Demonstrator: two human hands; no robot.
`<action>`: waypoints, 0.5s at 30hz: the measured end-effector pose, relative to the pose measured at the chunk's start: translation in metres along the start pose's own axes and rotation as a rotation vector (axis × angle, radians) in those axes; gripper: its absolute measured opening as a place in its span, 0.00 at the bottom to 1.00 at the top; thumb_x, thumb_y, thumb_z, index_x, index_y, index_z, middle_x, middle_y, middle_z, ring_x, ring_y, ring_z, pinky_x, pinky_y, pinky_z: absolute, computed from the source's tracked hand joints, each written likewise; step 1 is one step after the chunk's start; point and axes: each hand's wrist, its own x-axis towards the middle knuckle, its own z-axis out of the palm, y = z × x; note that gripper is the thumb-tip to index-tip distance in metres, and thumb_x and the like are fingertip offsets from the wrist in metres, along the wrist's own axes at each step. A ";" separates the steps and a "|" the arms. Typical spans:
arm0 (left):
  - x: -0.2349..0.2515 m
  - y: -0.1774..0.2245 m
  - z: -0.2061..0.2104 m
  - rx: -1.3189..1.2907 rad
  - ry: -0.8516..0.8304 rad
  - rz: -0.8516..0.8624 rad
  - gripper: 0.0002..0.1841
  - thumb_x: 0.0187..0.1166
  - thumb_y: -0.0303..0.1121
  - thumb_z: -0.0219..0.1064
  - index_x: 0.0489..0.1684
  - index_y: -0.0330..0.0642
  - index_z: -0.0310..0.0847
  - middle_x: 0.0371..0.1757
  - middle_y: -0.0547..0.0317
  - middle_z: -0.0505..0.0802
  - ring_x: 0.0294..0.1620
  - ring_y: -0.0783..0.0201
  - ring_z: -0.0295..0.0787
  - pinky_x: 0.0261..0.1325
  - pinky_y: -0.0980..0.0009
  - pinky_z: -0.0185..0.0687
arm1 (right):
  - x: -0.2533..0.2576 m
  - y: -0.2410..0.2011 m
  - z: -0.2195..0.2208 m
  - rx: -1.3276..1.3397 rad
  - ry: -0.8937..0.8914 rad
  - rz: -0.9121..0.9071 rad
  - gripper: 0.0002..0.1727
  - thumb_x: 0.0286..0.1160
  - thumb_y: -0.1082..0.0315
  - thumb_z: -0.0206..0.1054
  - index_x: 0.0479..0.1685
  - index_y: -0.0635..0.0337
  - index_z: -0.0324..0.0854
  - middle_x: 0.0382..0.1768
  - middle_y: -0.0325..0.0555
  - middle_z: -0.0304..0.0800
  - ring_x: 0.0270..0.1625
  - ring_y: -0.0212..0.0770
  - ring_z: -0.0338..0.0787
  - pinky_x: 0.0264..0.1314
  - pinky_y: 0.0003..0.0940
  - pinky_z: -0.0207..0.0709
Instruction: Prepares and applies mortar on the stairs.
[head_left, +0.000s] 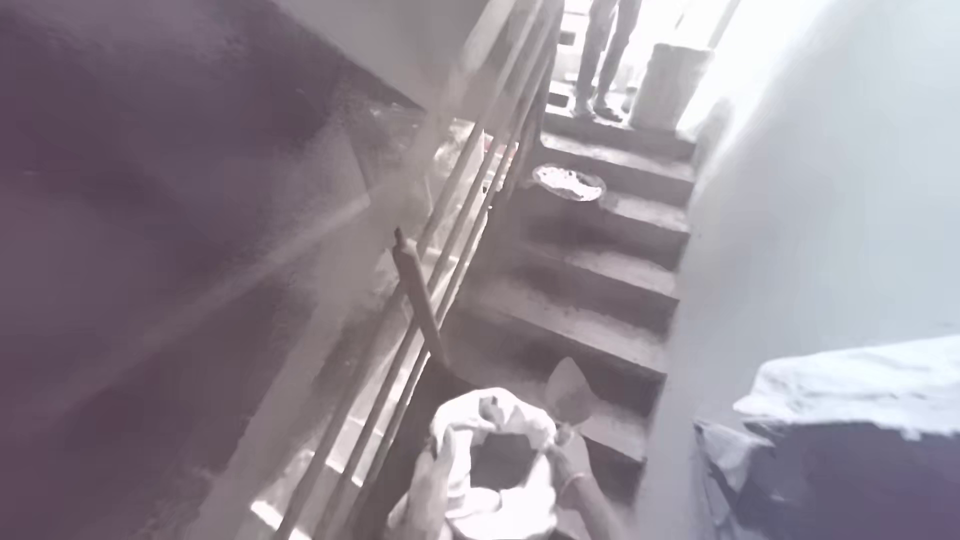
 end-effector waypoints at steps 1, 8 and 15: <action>0.010 0.009 0.008 -0.005 0.011 -0.009 0.20 0.92 0.45 0.54 0.66 0.37 0.74 0.40 0.55 0.90 0.37 0.68 0.89 0.43 0.67 0.89 | -0.001 -0.011 -0.012 0.056 0.033 0.009 0.27 0.56 0.69 0.84 0.57 0.71 0.84 0.51 0.66 0.90 0.55 0.60 0.90 0.64 0.60 0.82; 0.076 0.086 0.082 -0.034 0.032 -0.031 0.20 0.93 0.47 0.52 0.62 0.38 0.75 0.37 0.54 0.88 0.33 0.65 0.88 0.37 0.65 0.88 | 0.011 -0.119 -0.083 0.431 0.239 0.019 0.18 0.54 0.78 0.82 0.45 0.68 0.84 0.39 0.59 0.89 0.41 0.52 0.89 0.46 0.54 0.84; 0.136 0.138 0.194 -0.116 -0.087 0.027 0.18 0.94 0.43 0.50 0.65 0.38 0.73 0.42 0.53 0.90 0.40 0.64 0.91 0.44 0.63 0.91 | 0.088 -0.196 -0.180 0.547 0.425 -0.068 0.24 0.56 0.78 0.82 0.54 0.71 0.81 0.41 0.59 0.88 0.42 0.49 0.88 0.47 0.50 0.86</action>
